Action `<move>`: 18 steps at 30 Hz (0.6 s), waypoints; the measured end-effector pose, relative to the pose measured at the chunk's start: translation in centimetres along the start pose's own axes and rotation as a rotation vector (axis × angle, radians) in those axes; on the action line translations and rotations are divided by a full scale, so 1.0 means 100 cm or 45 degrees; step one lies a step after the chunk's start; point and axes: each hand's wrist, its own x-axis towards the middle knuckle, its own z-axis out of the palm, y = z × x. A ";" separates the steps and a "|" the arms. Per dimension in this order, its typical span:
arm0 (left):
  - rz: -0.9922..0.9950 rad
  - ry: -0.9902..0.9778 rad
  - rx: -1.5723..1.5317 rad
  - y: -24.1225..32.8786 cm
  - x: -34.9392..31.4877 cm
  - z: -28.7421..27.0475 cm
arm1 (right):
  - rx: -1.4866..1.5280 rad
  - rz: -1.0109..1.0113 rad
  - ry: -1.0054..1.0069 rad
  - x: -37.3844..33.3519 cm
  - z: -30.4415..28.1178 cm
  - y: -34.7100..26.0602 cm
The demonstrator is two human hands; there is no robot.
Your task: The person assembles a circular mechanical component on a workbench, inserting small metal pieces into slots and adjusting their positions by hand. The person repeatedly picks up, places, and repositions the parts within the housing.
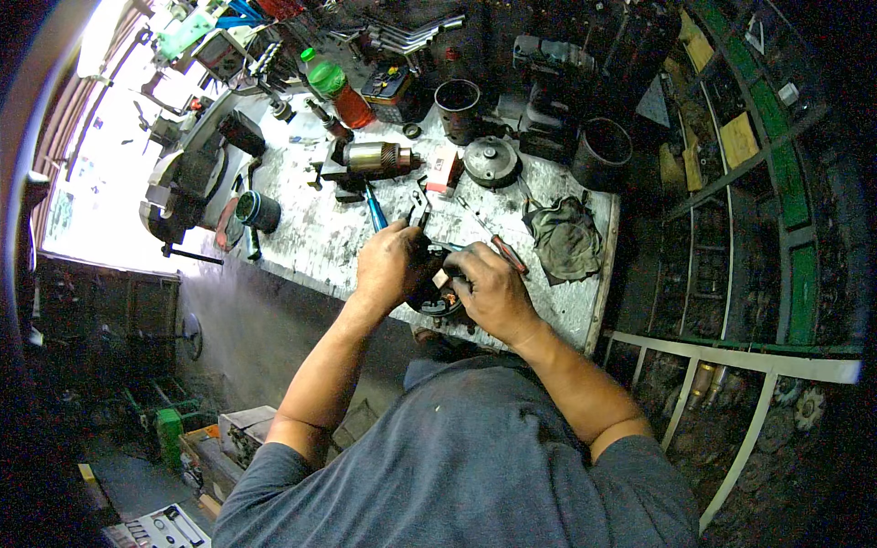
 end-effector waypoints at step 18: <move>-0.160 -0.147 -0.711 0.004 -0.053 -0.038 | -0.082 0.066 -0.091 0.008 -0.003 0.009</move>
